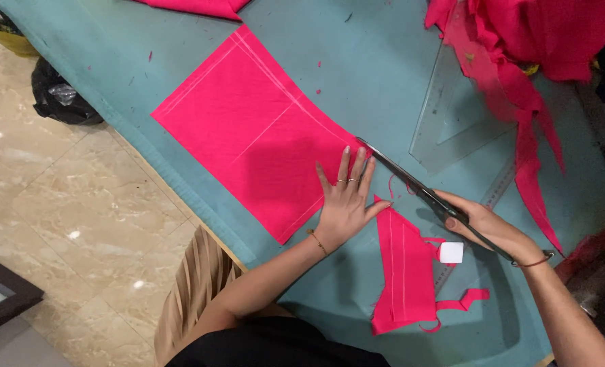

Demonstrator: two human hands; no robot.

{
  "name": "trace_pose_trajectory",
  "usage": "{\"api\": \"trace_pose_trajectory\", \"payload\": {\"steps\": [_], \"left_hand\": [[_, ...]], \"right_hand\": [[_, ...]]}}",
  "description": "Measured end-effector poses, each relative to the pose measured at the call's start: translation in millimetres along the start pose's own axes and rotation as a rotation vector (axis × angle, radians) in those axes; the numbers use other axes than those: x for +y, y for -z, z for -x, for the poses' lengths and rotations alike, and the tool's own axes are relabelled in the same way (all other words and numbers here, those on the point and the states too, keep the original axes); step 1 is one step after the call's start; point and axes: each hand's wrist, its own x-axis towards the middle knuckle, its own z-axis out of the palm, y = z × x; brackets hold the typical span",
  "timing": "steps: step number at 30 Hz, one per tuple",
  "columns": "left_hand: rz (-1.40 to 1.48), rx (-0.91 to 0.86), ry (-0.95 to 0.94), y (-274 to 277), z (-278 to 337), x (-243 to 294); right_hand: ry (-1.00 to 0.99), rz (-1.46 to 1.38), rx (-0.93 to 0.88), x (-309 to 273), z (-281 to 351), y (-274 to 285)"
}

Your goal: Measure, draft pattern lines using rulers and tailor's chalk on pink fabric, and cut out the template with fabric shears.

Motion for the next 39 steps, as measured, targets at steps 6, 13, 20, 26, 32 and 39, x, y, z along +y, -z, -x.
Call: {"api": "trace_pose_trajectory", "payload": {"steps": [6, 13, 20, 26, 32, 39], "left_hand": [[0.019, -0.006, -0.006, 0, 1, -1], [0.044, -0.006, -0.011, -2, 3, -1], [0.081, -0.012, -0.004, 0, 2, -2], [0.09, -0.012, -0.002, 3, 1, -2], [0.066, -0.027, -0.007, 5, 1, -2], [0.101, -0.042, 0.0, 3, 1, -2]], "right_hand": [[0.093, -0.001, 0.063, 3, 0, -4], [0.191, -0.072, 0.057, 17, -5, -4], [0.129, -0.053, 0.061, 18, -6, -1], [0.021, -0.016, 0.021, 7, -4, 5], [0.099, 0.016, 0.002, -11, -8, 9], [0.108, 0.07, 0.057, -34, -7, 8]]}}
